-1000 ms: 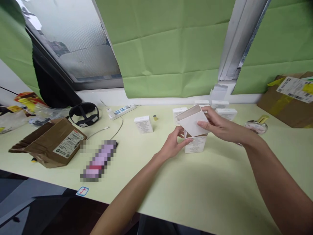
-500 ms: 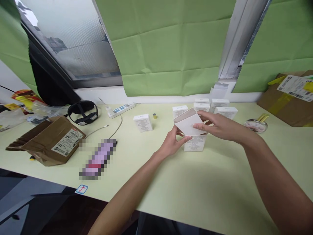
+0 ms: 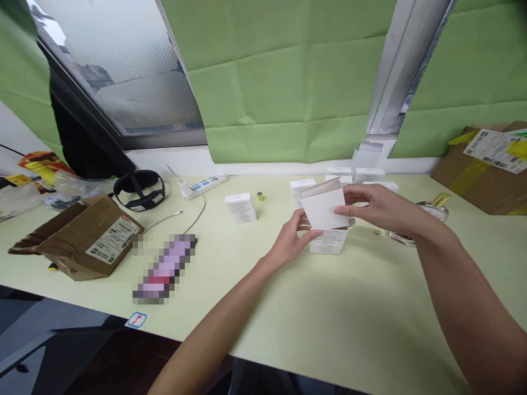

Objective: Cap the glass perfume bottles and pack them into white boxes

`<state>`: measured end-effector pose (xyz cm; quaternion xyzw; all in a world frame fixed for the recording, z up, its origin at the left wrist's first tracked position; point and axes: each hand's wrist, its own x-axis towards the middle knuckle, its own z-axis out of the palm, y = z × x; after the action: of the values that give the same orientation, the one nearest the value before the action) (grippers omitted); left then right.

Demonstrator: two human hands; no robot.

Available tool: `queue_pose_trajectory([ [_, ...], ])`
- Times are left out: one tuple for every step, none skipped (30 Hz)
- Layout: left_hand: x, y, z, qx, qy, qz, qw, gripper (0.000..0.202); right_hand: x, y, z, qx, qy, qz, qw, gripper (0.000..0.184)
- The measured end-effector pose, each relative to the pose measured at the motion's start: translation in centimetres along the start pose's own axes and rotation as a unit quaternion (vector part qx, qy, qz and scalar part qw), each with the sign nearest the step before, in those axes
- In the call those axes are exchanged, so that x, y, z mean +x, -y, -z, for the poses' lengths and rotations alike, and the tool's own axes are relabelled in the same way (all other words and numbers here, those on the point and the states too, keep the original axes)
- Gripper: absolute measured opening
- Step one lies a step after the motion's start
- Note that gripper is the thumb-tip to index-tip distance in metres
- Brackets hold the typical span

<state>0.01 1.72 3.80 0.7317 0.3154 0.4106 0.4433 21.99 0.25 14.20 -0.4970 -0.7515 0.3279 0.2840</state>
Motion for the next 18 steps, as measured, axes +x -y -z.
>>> queue_pose_trajectory([
  [0.04,0.06,-0.02,-0.008,-0.002,-0.001,1.0,0.044,0.04,-0.02,-0.1,0.007,-0.013,-0.006,1.0,0.035],
  [0.07,0.11,-0.03,-0.015,-0.005,0.0,1.0,0.044,0.07,-0.04,-0.2,0.016,-0.021,-0.016,1.0,0.035],
  [0.11,0.15,-0.03,-0.02,-0.007,0.003,1.0,0.044,0.09,-0.06,-0.29,0.026,-0.024,-0.026,0.999,0.034],
  [0.15,0.18,-0.01,-0.022,-0.01,0.006,1.0,0.044,0.1,-0.06,-0.37,0.036,-0.023,-0.032,0.999,0.033],
  [0.18,0.2,0.01,-0.022,-0.012,0.009,1.0,0.044,0.1,-0.06,-0.43,0.045,-0.02,-0.035,0.998,0.033],
  [0.21,0.21,0.03,-0.021,-0.014,0.012,1.0,0.044,0.1,-0.04,-0.47,0.053,-0.017,-0.034,0.998,0.033],
  [0.22,0.21,0.06,-0.021,-0.015,0.014,1.0,0.045,0.08,-0.01,-0.49,0.057,-0.015,-0.032,0.998,0.034],
  [0.23,0.2,0.09,-0.02,-0.016,0.016,1.0,0.046,0.06,0.01,-0.49,0.059,-0.012,-0.03,0.998,0.034],
  [0.24,0.2,0.11,-0.019,-0.017,0.016,1.0,0.046,0.04,0.03,-0.47,0.056,-0.01,-0.03,0.998,0.034],
  [0.24,0.2,0.13,-0.019,-0.017,0.017,1.0,0.047,0.01,0.02,-0.45,0.05,-0.007,-0.032,0.998,0.034],
  [0.24,0.2,0.13,-0.019,-0.018,0.016,1.0,0.047,0.0,-0.01,-0.42,0.042,-0.005,-0.034,0.999,0.033],
  [0.23,0.21,0.14,-0.019,-0.018,0.016,1.0,0.047,-0.01,-0.08,-0.41,0.036,-0.002,-0.035,0.999,0.032],
  [0.22,0.22,0.14,-0.02,-0.019,0.016,0.999,0.047,0.0,-0.17,-0.4,0.033,0.001,-0.036,0.999,0.03],
  [0.22,0.24,0.14,-0.021,-0.019,0.017,0.999,0.047,0.02,-0.29,-0.42,0.034,0.004,-0.036,0.999,0.029],
  [0.21,0.26,0.14,-0.021,-0.019,0.018,0.999,0.047,0.06,-0.42,-0.44,0.04,0.006,-0.034,0.999,0.029],
  [0.21,0.29,0.14,-0.022,-0.018,0.019,0.999,0.047,0.1,-0.52,-0.47,0.05,0.008,-0.029,0.998,0.03],
  [0.21,0.33,0.15,-0.022,-0.017,0.02,0.999,0.047,0.15,-0.57,-0.49,0.059,0.009,-0.021,0.998,0.031],
  [0.21,0.37,0.17,-0.021,-0.016,0.022,0.999,0.047,0.18,-0.58,-0.5,0.062,0.01,-0.014,0.998,0.033],
])
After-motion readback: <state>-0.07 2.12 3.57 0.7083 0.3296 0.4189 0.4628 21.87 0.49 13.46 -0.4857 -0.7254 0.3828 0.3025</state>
